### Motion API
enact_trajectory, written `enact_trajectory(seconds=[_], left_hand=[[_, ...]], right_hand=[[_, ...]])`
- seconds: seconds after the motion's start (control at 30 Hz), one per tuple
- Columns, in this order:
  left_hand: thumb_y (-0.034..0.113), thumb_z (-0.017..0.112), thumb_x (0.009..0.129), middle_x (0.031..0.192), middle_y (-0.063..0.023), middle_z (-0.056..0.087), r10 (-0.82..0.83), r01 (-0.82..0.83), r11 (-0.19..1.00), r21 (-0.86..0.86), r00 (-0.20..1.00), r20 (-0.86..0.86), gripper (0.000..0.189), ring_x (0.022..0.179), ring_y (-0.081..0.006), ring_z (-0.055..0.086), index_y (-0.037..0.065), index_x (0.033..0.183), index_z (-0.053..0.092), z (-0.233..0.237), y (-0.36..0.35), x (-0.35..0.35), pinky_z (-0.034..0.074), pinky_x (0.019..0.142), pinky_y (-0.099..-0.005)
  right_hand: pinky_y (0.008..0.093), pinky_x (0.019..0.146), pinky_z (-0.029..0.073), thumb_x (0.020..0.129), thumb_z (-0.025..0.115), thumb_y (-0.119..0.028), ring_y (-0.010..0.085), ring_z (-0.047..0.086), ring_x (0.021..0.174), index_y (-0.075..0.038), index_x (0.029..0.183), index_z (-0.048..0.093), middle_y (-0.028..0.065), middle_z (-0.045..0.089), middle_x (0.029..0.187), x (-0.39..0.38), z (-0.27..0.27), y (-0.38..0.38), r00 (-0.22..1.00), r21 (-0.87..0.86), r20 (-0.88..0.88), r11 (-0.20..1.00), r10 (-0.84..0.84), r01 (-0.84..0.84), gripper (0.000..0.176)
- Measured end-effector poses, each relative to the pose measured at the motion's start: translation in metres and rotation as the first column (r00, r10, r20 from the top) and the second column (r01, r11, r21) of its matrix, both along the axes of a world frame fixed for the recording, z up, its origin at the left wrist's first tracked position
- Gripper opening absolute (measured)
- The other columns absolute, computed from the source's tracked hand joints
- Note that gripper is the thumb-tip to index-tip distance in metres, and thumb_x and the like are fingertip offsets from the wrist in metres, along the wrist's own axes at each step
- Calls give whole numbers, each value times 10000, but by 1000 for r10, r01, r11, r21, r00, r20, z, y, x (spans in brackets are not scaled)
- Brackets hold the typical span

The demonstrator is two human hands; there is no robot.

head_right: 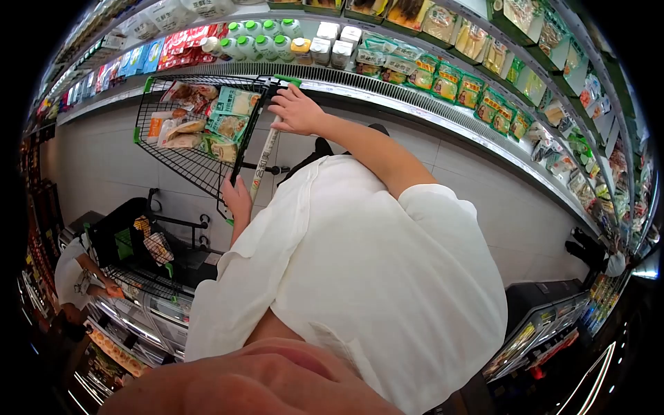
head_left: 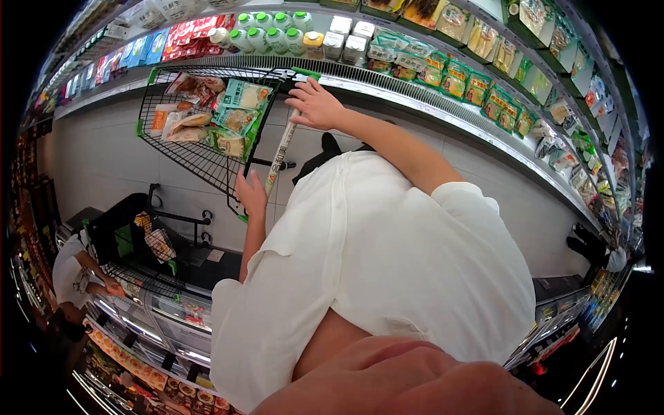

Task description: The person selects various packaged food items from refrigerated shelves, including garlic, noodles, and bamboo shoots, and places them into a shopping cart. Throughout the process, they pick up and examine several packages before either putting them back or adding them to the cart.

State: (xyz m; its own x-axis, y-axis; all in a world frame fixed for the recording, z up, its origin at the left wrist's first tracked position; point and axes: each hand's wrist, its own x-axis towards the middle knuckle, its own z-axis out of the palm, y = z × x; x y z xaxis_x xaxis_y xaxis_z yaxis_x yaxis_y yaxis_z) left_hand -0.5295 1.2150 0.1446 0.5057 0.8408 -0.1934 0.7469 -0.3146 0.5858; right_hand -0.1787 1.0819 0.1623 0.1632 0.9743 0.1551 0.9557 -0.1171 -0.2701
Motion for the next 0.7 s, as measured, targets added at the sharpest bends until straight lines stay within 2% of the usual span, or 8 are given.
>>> enact_trajectory(seconds=[0.1,0.2,0.3,0.47,0.57,0.63,0.7], left_hand=[[326,598,1096,1383,-285,668,-91,84,994,73,991,98,518,1312,-453,600,-49,1453,599,-8,-1,3,437,1129,-513],[317,594,1098,1374,-281,677,31,-29,999,-22,996,86,493,1305,-455,602,-52,1424,623,-3,-6,11,441,1127,-507],[340,582,1102,1390,-282,669,38,-34,998,-59,997,66,521,1293,-460,611,-56,1440,611,7,-4,13,444,1122,-504],[363,570,1108,1413,-285,655,6,-3,999,-54,998,55,546,1275,-468,619,-54,1459,597,7,-1,12,454,1108,-512],[369,567,1112,1440,-284,642,4,1,992,-128,999,38,551,1304,-471,601,-53,1464,592,7,-1,23,448,1123,-518],[381,568,1112,1441,-284,638,-33,33,999,-1,999,14,563,1340,-469,577,-53,1470,587,0,-1,14,434,1140,-528],[387,585,1103,1435,-279,641,-56,56,998,18,998,-15,562,1353,-468,562,-34,1475,590,-11,0,9,413,1150,-536]], right_hand=[[579,1311,195,1082,525,-576,347,430,1482,-105,1404,650,132,595,1439,3,-8,1,1000,-15,-9,1000,-14,14,583],[590,1310,186,1071,541,-583,360,439,1472,-97,1403,649,153,586,1444,6,-6,-1,999,-23,-34,1000,10,-11,598],[603,1294,210,1068,539,-585,373,455,1456,-92,1362,681,166,604,1437,5,-6,3,999,-3,-37,1000,9,-9,591],[603,1304,178,1069,534,-584,375,436,1469,-95,1355,683,175,598,1453,6,-6,6,1000,-45,-15,999,15,-16,586],[606,1307,172,1067,522,-604,380,440,1460,-91,1319,692,180,596,1453,6,-11,7,1000,-29,-15,1000,9,-10,596],[604,1308,174,1070,509,-616,382,440,1465,-93,1311,693,175,598,1454,6,-4,6,1000,-85,-21,996,16,-18,604],[601,1310,177,1071,502,-627,383,426,1485,-99,1341,685,175,590,1475,8,-2,7,999,-119,-46,993,19,-24,621]])
